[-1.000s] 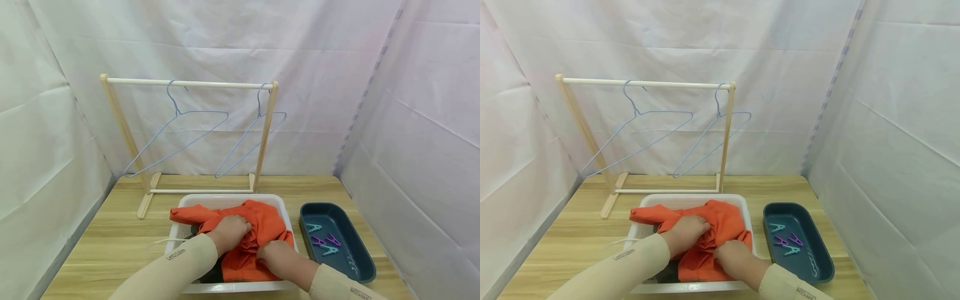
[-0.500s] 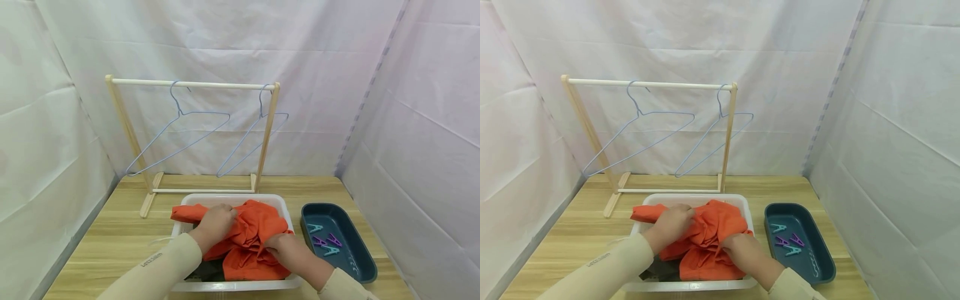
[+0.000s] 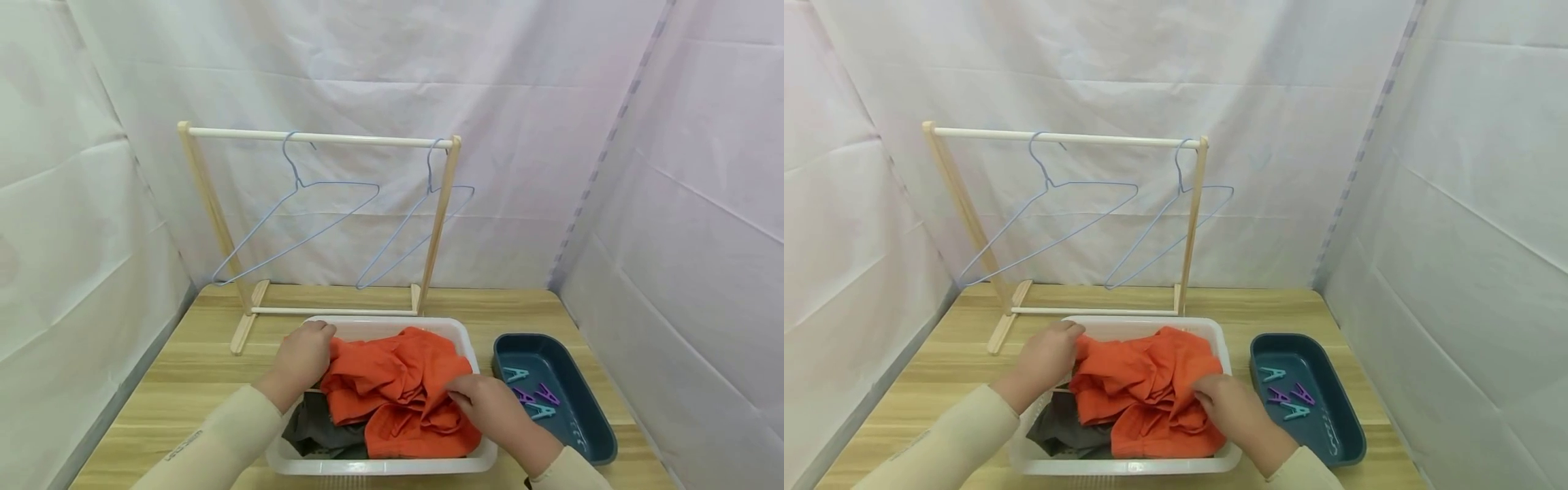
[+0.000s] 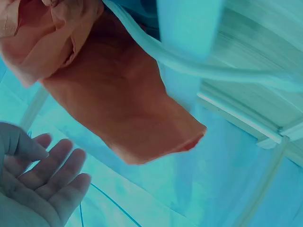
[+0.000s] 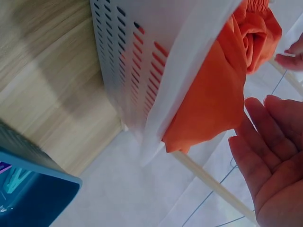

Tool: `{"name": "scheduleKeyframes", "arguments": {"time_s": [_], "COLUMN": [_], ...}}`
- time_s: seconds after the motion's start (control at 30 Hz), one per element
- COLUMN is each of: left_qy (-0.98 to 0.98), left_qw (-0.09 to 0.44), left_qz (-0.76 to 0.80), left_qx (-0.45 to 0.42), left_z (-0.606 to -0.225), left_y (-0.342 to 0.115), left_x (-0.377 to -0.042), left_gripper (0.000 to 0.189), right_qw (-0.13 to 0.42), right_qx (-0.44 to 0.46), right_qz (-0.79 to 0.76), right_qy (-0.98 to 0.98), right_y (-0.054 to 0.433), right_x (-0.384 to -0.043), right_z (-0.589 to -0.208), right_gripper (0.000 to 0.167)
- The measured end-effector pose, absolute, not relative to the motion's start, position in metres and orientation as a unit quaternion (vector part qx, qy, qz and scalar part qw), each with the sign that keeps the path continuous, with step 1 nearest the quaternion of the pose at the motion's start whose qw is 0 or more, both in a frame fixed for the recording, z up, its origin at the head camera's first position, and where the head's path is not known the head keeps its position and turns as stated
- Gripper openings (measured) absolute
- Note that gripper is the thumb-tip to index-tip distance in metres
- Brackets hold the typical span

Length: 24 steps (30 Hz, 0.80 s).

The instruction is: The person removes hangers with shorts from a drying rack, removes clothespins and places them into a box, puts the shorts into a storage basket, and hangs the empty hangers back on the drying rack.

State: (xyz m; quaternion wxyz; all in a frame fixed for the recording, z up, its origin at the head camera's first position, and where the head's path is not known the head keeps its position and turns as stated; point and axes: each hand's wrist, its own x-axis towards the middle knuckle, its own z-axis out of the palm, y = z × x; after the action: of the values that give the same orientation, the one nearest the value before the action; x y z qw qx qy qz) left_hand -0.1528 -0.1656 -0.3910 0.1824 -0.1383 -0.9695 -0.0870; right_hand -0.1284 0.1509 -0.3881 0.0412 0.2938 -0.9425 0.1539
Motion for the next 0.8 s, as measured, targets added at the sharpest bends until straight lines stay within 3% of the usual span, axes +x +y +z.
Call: {"name": "scheduleKeyframes", "arguments": {"time_s": [0.33, 0.8], "left_qy": [-0.984, -0.983], "left_qw": [0.097, 0.038], "left_qz": [-0.074, -0.110], "left_qx": [-0.129, -0.142], "left_z": [-0.400, -0.427], "left_y": [-0.178, -0.170], "left_x": [-0.143, -0.140], "left_gripper": [0.018, 0.024], "right_qw": [0.033, 0.020], "right_qx": [0.227, 0.206], "right_qz": [0.171, 0.188], "right_qy": [-0.958, -0.960], "right_y": [0.158, 0.162], "right_x": [-0.127, -0.126], "right_z": [-0.394, -0.399], "right_gripper": [0.016, 0.015]}}
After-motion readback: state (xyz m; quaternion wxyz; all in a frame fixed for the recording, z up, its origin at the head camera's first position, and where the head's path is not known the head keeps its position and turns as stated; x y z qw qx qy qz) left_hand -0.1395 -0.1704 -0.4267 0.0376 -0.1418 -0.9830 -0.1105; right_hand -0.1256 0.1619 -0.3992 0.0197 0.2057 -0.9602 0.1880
